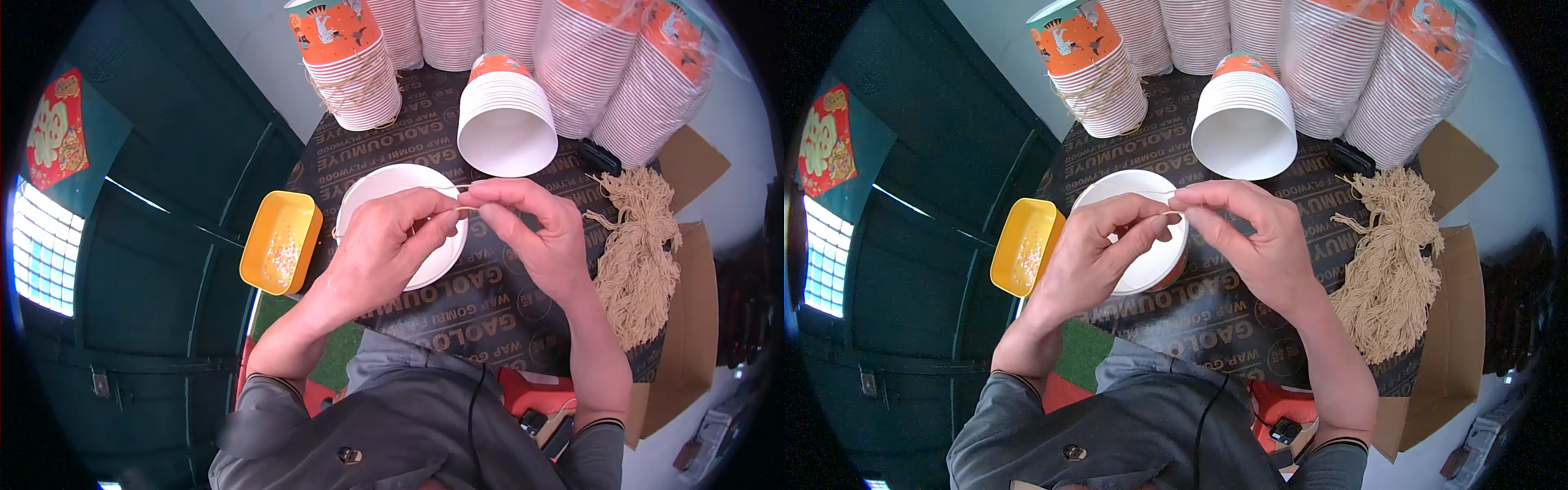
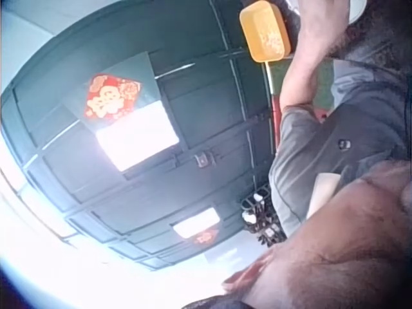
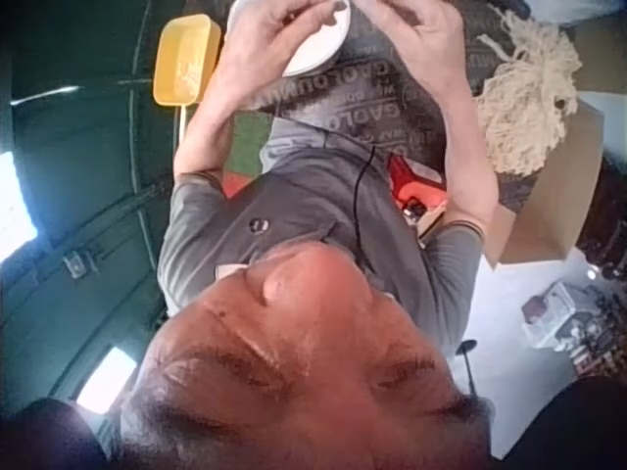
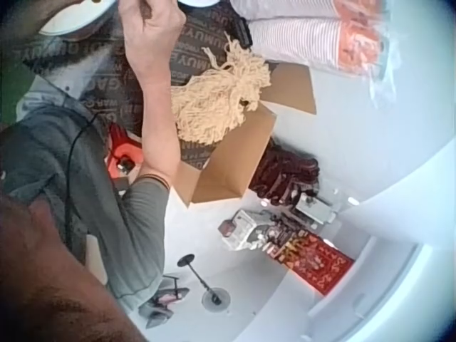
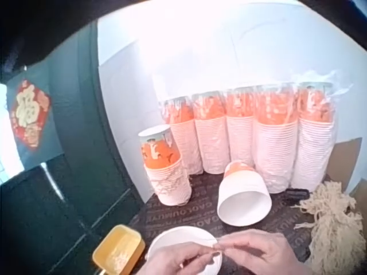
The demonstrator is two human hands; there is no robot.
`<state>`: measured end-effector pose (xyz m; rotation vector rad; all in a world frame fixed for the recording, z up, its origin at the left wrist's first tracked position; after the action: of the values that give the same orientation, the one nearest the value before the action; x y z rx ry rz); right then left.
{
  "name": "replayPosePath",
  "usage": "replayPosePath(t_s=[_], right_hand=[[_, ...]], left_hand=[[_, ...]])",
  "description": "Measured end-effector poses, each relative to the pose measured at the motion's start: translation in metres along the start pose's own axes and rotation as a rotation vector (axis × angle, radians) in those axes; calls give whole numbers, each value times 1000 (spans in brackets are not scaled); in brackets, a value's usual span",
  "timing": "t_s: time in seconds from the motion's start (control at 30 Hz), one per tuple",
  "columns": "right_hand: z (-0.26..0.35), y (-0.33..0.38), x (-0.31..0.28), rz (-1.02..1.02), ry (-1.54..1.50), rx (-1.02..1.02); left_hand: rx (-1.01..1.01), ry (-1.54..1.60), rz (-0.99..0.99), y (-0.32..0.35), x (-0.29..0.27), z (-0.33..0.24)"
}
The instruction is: Manually attaching handles to paper buckets by threading a white cord through pre-punched holes and securing it.
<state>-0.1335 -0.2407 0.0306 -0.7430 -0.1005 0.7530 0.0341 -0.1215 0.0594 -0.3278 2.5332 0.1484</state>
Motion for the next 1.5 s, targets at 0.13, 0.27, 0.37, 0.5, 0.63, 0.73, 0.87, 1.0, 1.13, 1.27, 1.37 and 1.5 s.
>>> replayPosePath(t_s=[0.13, 0.27, 0.37, 0.5, 0.63, 0.73, 0.87, 1.0, 1.13, 1.27, 1.37, 1.5], right_hand=[[6, -2, -6, 42, 128, -136], [1, -2, -11, 41, 191, -182], [-2, -1, -15, 70, 164, -39], [-7, 2, -14, 36, 116, -34], [-13, 3, -13, -2, 64, 17], [-16, 4, -10, -27, 22, 9], [-19, 5, -7, 6, -52, 13], [-25, 9, -5, 26, -64, 61], [-36, 15, -5, -40, -220, 81], [-38, 13, -7, -168, -315, 11], [-38, 11, -8, -273, -380, 85], [-47, 17, -9, -256, -478, 212]], left_hand=[[-13, 7, 25, -3, 1, 1], [-36, 37, 10, -6, 3, 1], [-19, 48, 0, -8, 3, 2], [-2, 41, 39, -13, 8, -2], [-3, 57, 62, -18, 14, -1], [-1, 55, 94, -22, 17, 2], [-1, 29, 116, -24, 19, 0], [-30, 48, 145, -23, 20, -1], [-80, 122, 185, -22, 19, 0], [-76, 153, 107, -22, 12, 8], [-62, 97, -17, -22, 4, 10], [136, -214, -316, -24, -4, 14]])
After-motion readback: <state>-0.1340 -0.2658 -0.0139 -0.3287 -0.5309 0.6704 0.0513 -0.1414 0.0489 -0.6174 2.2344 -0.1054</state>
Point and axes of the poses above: each hand's wrist, its own y-axis away from the middle knuckle, its own x-axis out of the palm, z = x × y, the point moved 5 cm from there along -y, towards the middle knuckle, and after that the axes turned 14 degrees about -x, right-handed, at the moved point
